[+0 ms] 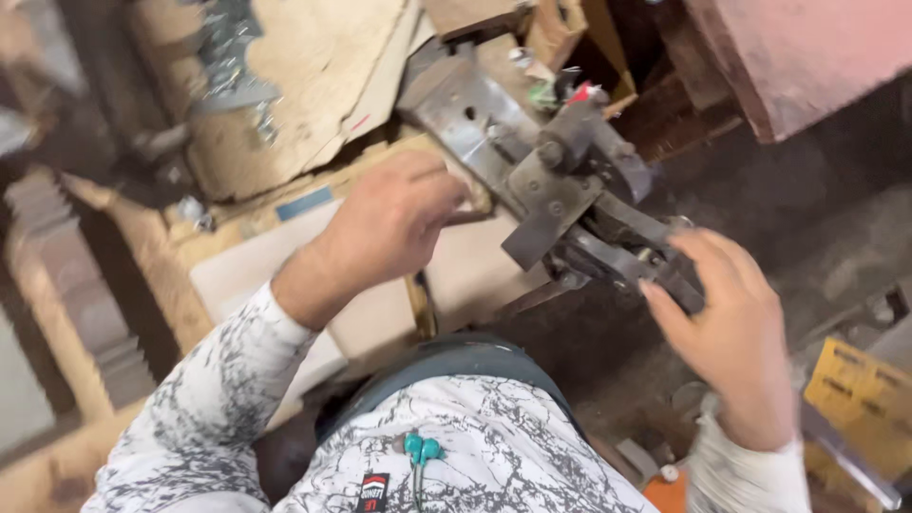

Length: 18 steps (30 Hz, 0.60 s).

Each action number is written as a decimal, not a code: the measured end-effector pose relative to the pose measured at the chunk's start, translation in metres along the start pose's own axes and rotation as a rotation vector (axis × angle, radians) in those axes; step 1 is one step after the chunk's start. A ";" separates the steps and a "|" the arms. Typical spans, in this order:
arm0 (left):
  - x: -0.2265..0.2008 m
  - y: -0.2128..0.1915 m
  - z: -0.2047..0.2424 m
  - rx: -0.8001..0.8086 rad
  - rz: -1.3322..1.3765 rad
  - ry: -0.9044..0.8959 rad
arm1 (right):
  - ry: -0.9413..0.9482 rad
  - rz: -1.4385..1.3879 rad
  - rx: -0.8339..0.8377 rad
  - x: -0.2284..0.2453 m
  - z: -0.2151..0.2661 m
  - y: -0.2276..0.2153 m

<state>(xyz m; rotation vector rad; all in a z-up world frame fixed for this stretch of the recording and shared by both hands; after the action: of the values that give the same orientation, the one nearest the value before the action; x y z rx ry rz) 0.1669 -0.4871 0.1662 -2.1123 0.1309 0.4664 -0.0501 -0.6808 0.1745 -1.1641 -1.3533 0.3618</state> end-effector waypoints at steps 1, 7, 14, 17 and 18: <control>-0.012 -0.010 0.013 0.020 0.014 0.021 | -0.162 -0.051 -0.065 0.040 -0.011 0.004; -0.065 -0.072 0.103 0.150 0.000 0.022 | -0.886 0.013 0.260 0.218 -0.016 0.083; -0.030 -0.152 0.240 -0.309 0.005 -0.584 | -0.797 -0.554 0.567 0.285 0.013 0.172; -0.026 -0.144 0.290 -0.523 0.238 -0.695 | -0.722 -0.735 0.614 0.317 0.043 0.215; -0.025 -0.141 0.305 -0.593 0.336 -0.703 | -0.716 -0.772 0.631 0.325 0.050 0.227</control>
<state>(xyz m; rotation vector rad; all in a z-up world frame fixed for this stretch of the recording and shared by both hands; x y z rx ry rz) 0.0973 -0.1585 0.1371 -2.3512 -0.0749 1.5738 0.0817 -0.3043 0.1645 0.0819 -1.9798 0.6009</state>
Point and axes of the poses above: each hand's wrist, its own z-axis away from the middle knuckle, its own y-axis out of the palm, x = y × z, the point moved 10 cm from there along -z, towards the middle knuckle, and after that the axes turned 14 degrees about -z, right-handed, at the moved point
